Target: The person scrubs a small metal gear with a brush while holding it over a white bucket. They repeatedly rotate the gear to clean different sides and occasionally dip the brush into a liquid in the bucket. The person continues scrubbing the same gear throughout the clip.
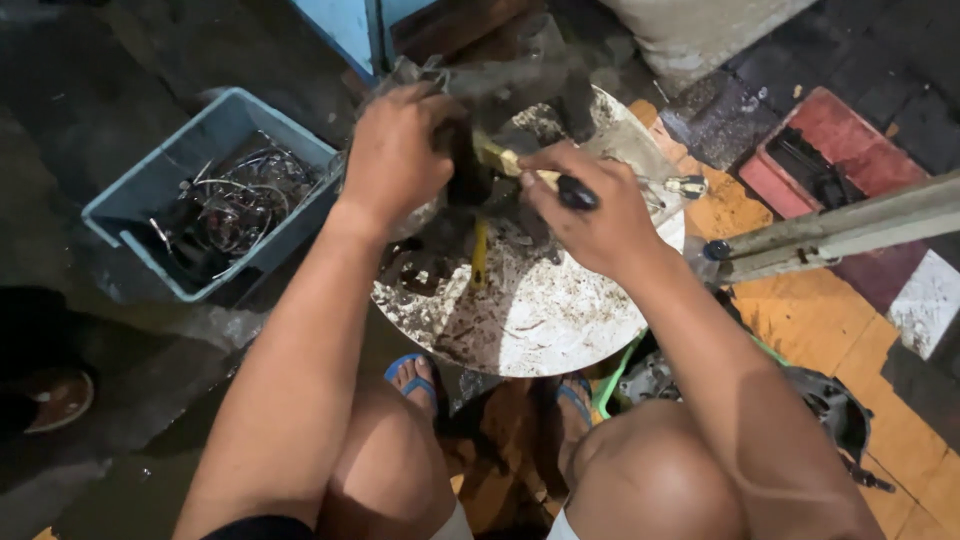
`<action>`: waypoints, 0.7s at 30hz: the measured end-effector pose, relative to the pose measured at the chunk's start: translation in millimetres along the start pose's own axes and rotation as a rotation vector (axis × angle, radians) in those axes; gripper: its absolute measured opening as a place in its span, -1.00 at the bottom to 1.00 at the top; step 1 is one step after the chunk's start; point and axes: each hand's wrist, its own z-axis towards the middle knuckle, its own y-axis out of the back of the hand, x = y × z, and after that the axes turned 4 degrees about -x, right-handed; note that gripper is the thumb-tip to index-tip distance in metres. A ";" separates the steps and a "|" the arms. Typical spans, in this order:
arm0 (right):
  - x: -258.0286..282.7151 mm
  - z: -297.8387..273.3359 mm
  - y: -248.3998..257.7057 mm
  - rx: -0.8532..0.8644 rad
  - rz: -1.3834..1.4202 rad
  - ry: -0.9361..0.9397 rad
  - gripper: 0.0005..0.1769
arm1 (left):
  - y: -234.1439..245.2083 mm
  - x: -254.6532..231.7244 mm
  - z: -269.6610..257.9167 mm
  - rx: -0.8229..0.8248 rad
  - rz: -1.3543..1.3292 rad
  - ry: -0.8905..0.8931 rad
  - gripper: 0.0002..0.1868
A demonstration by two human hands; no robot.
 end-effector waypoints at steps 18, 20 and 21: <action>-13.9 -3.5 0.0 0.073 -0.269 -0.061 -0.87 | -3.8 7.6 4.6 -0.050 0.036 -0.060 -0.79; -10.0 -0.3 -4.3 -0.068 -0.315 0.220 -0.79 | -1.0 5.2 3.3 -0.029 0.060 -0.056 -0.75; -7.3 0.1 -4.4 -0.065 -0.311 0.218 -0.79 | -1.0 6.0 2.1 -0.026 0.060 -0.052 -0.75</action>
